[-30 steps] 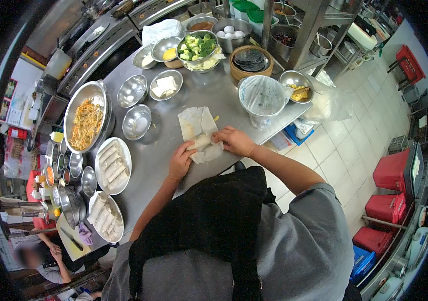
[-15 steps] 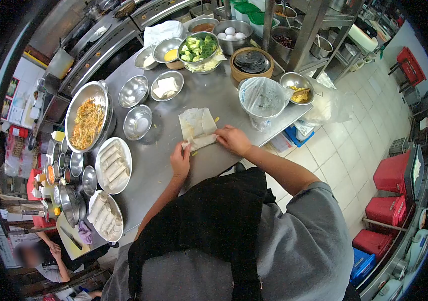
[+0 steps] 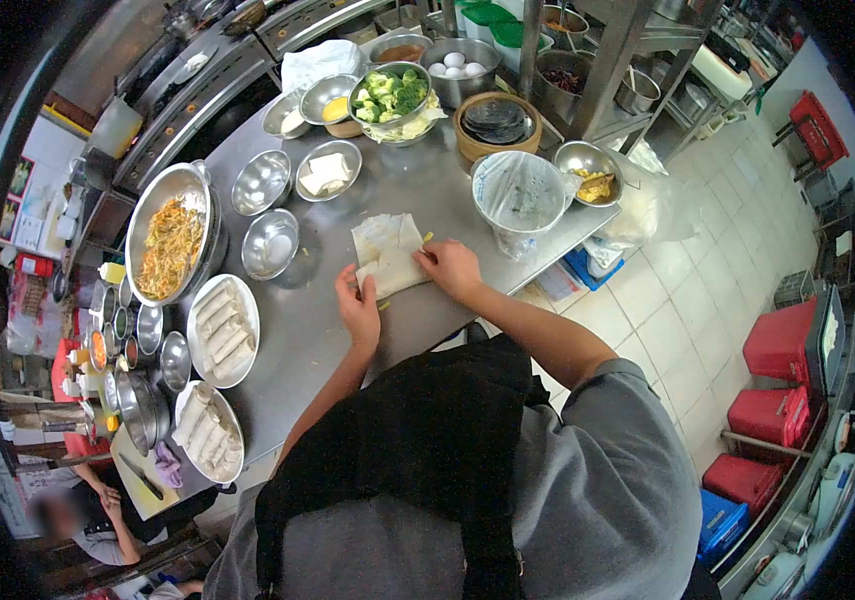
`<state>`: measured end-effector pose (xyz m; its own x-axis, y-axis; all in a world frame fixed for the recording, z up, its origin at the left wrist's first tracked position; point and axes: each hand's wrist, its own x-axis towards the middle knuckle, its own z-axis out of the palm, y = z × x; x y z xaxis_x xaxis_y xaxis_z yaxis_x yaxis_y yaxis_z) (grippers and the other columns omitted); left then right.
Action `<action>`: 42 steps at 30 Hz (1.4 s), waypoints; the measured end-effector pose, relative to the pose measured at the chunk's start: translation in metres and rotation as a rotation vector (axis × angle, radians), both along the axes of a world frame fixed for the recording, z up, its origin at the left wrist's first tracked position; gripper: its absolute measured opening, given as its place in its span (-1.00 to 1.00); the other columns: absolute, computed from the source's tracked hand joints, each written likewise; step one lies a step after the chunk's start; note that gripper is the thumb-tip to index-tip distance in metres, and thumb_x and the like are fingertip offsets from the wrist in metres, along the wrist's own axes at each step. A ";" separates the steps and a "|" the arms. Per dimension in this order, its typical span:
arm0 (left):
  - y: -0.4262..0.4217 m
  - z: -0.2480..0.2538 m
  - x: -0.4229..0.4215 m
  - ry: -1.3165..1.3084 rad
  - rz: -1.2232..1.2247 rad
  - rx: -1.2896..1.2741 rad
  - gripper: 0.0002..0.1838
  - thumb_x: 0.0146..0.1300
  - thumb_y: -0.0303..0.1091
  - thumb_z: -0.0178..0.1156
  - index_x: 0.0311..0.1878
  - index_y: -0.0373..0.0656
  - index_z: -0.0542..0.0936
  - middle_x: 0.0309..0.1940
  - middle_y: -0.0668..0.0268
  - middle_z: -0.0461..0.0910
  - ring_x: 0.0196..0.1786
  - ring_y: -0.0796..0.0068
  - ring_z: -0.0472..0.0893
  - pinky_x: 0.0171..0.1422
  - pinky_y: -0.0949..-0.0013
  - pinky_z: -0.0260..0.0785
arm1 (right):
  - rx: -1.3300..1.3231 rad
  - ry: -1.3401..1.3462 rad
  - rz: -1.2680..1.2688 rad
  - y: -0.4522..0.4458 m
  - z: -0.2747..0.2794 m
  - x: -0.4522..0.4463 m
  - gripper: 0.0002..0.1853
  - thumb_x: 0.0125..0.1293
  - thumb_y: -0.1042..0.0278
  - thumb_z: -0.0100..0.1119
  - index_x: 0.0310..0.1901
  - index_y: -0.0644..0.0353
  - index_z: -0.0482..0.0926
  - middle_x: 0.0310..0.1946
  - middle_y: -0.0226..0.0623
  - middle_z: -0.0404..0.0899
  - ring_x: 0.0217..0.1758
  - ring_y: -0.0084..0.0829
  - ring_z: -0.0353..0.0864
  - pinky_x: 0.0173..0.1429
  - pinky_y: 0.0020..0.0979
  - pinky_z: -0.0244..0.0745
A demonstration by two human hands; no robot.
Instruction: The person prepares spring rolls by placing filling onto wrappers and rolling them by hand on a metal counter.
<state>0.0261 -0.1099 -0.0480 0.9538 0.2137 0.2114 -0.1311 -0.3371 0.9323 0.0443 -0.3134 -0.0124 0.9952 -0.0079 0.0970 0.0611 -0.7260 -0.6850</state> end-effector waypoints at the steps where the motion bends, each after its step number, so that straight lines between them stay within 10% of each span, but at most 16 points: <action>1: 0.001 0.003 0.001 0.008 0.000 0.010 -0.64 0.43 -0.43 0.23 0.22 -0.25 0.42 -0.07 0.25 0.56 -0.31 0.55 0.54 -0.19 0.44 0.41 | 0.002 0.011 -0.014 0.001 0.002 0.000 -0.65 0.35 0.01 0.21 -0.32 0.16 0.70 -0.46 -0.12 0.66 -0.25 -0.01 0.65 -0.15 0.00 0.55; 10: 0.001 0.016 0.006 0.009 -0.025 0.272 -0.76 0.21 -0.64 0.17 -0.12 -0.09 0.64 0.14 0.21 0.46 -0.12 0.26 0.55 -0.05 0.27 0.42 | 0.030 0.207 -0.104 -0.001 -0.020 0.018 -0.61 0.18 -0.06 0.35 -0.29 0.16 0.74 -0.38 -0.15 0.73 -0.29 -0.10 0.73 -0.20 -0.12 0.58; 13: 0.002 0.028 0.013 -0.309 -0.027 0.702 -0.72 0.08 -0.67 0.18 -0.19 -0.10 0.67 0.11 0.27 0.50 -0.06 0.22 0.55 0.03 0.22 0.43 | 0.021 0.259 -0.119 -0.001 -0.024 0.025 -0.61 0.12 -0.05 0.38 -0.27 0.15 0.75 -0.36 -0.18 0.75 -0.26 -0.14 0.75 -0.15 -0.16 0.61; 19: 0.003 0.032 0.031 -0.167 -0.577 0.607 -0.69 0.09 -0.60 0.16 -0.08 -0.14 0.68 0.00 0.25 0.59 0.09 0.09 0.55 0.17 0.16 0.44 | 0.007 0.374 -0.071 -0.006 -0.021 0.038 -0.65 0.01 0.02 0.36 -0.27 0.09 0.77 -0.30 -0.17 0.76 -0.18 -0.12 0.76 -0.07 -0.14 0.65; 34: -0.011 0.022 0.032 0.037 -0.544 0.618 -0.51 0.14 -0.13 0.45 0.11 -0.09 0.65 0.02 0.18 0.58 0.15 0.07 0.53 0.30 0.11 0.34 | 0.248 0.446 0.055 -0.022 -0.041 0.053 -0.72 0.11 0.14 0.45 -0.37 0.23 0.74 -0.50 -0.23 0.72 -0.51 -0.38 0.71 -0.34 -0.33 0.60; 42: -0.006 0.012 0.035 0.049 -0.585 0.604 -0.45 0.02 -0.15 0.51 0.08 -0.15 0.63 0.06 0.15 0.56 0.17 0.04 0.50 0.29 0.08 0.33 | -0.029 -0.149 0.369 -0.009 0.010 0.016 -0.73 0.18 0.27 0.39 -0.13 0.15 0.60 -0.19 -0.22 0.65 0.05 -0.11 0.58 0.16 -0.15 0.47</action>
